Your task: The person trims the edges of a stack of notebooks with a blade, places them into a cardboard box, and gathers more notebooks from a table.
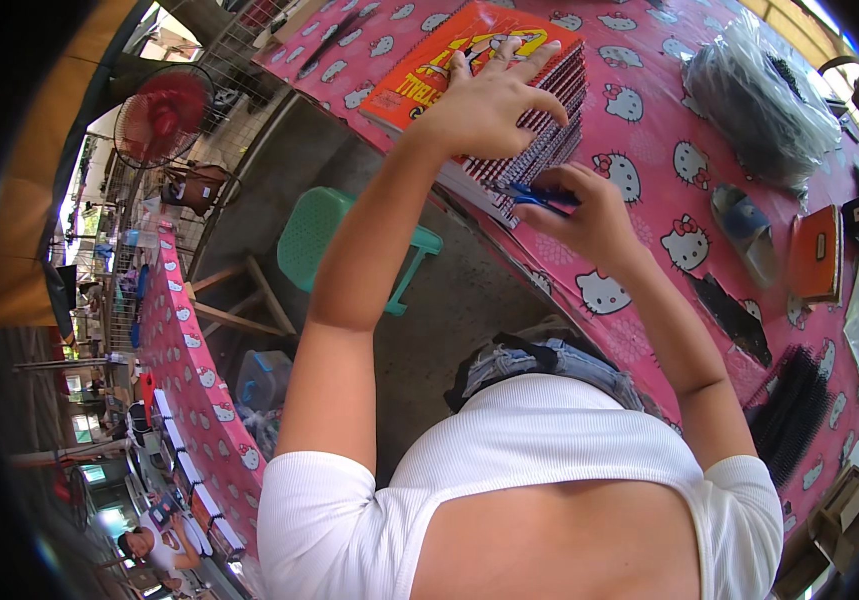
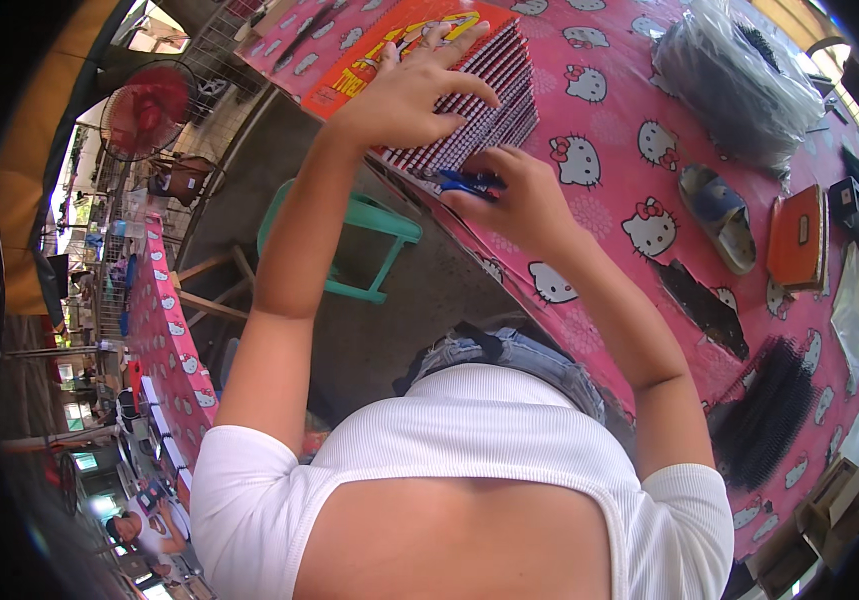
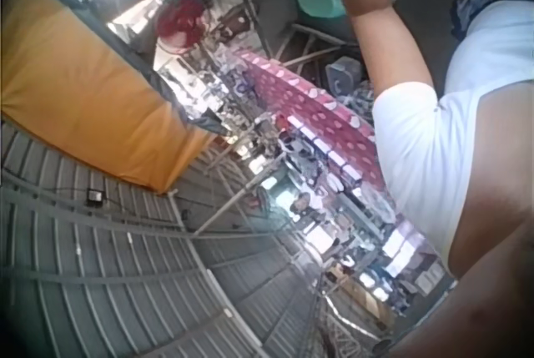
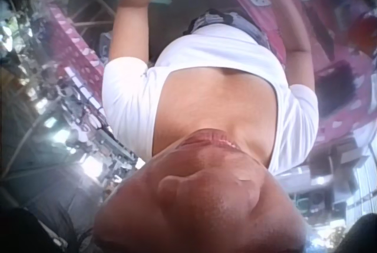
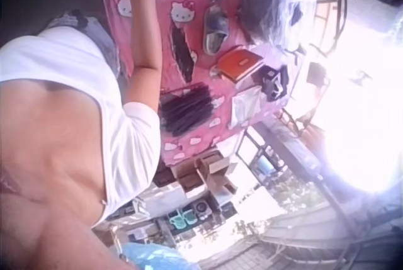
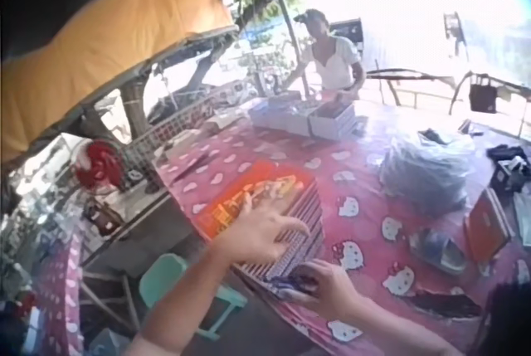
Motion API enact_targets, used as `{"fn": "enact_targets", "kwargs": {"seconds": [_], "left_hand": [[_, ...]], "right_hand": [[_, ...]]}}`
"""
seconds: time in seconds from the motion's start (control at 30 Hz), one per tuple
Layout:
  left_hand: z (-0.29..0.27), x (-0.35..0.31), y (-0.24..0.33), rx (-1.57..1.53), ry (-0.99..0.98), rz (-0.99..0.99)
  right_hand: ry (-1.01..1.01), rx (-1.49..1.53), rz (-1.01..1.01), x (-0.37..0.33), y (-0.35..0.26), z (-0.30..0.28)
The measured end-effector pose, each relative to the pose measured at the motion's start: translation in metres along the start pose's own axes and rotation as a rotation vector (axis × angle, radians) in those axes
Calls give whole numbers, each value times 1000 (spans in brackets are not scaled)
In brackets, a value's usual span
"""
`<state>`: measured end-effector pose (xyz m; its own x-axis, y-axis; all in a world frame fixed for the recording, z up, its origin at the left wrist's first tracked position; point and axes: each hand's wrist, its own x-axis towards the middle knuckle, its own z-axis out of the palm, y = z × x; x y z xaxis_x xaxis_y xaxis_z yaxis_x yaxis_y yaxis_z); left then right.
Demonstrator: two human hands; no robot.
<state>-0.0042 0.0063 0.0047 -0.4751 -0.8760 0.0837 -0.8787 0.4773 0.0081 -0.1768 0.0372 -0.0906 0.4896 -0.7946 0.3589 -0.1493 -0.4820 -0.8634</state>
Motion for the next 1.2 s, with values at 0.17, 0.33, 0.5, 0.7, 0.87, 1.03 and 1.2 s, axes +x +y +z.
{"fn": "enact_targets", "kwargs": {"seconds": [0.17,0.33,0.5,0.7,0.87,1.03,1.2], "left_hand": [[-2,2,1,39,-27,12],[-21,15,-12,-140,41,83],[-38,89,-32,-205,109,4],[-13,110,-12,-164,-164,-169],[-6,103,-14,-121,-60,-130],[-6,110,-17,-69,-92,-193],[-10,111,-7,-108,-65,-188]], "right_hand": [[-380,536,759,14,-2,-15],[128,-256,-245,-8,1,-9],[302,-585,-534,1,-4,-3],[-452,578,777,13,8,-22],[-224,203,295,-5,15,-9],[204,-372,-373,-9,17,-3],[-254,305,309,-2,25,-11]]}}
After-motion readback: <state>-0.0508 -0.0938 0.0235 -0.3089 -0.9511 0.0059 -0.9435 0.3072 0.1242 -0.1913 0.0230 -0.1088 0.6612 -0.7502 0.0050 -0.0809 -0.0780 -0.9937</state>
